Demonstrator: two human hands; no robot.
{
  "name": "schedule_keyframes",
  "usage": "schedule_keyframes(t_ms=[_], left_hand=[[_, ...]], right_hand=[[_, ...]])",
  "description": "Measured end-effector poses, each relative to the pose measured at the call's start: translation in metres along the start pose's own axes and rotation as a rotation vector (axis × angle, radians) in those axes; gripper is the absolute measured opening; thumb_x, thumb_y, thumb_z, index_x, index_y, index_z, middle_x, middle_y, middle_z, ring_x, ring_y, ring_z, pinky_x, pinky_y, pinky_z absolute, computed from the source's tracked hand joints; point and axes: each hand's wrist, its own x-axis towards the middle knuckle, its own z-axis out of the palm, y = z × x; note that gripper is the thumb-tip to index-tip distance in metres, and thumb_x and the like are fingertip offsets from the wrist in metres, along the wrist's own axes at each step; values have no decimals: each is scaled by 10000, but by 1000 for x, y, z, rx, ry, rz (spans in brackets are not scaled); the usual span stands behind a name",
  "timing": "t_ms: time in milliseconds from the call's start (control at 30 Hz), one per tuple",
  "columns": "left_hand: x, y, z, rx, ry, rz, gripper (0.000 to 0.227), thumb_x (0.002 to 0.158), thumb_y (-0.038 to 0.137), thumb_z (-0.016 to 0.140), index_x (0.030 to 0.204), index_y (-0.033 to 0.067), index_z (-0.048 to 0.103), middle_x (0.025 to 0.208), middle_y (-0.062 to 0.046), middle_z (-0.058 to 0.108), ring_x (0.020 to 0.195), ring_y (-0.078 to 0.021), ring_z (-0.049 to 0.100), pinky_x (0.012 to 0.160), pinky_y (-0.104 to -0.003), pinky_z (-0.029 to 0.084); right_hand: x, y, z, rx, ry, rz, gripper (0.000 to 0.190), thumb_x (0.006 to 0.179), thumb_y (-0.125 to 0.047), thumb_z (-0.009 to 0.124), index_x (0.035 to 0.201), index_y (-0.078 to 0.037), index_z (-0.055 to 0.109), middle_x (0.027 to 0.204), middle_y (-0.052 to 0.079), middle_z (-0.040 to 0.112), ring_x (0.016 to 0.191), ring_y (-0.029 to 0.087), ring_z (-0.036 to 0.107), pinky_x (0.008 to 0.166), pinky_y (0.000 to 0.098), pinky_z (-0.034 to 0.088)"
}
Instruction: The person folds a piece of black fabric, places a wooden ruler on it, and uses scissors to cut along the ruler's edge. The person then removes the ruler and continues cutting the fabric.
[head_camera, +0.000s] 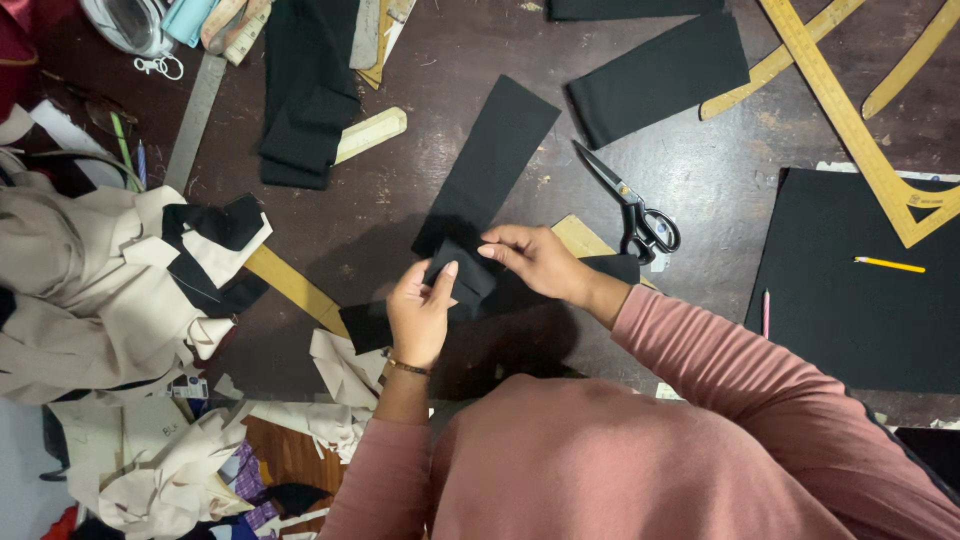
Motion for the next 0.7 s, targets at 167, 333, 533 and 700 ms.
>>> schedule_keyframes(t_ms=[167, 333, 533, 700], left_hand=[[-1, 5, 0, 57, 29, 24, 214, 908, 270, 814, 1034, 98, 794, 651, -178, 710, 588, -204, 731, 516, -319, 638], [-2, 0, 0, 8, 43, 24, 211, 931, 237, 783, 1047, 61, 780, 685, -208, 712, 593, -206, 727, 531, -319, 646], [-4, 10, 11, -219, -37, -19, 352, 947, 256, 776, 1164, -18, 735, 966, -288, 725, 798, -258, 692, 754, -465, 655], [23, -4, -4, -141, 91, 136, 274, 1054, 221, 605, 1192, 8, 709, 1038, -216, 761, 917, -279, 754, 827, -379, 637]], right_hand=[[0, 9, -1, 80, 16, 44, 149, 996, -266, 716, 1060, -139, 760, 713, -4, 687, 730, 86, 572, 736, 272, 514], [1, 11, 1, 104, 5, 65, 185, 1016, -304, 692, 1069, -139, 755, 756, 5, 719, 740, 79, 590, 733, 271, 532], [-5, -24, 4, -240, 3, -129, 599, 772, -358, 911, 1251, -74, 691, 1097, 164, 774, 861, 342, 758, 784, 460, 589], [27, -16, -19, -318, 187, -272, 228, 898, -117, 787, 1109, -46, 737, 1050, 173, 773, 999, 361, 749, 885, 441, 587]])
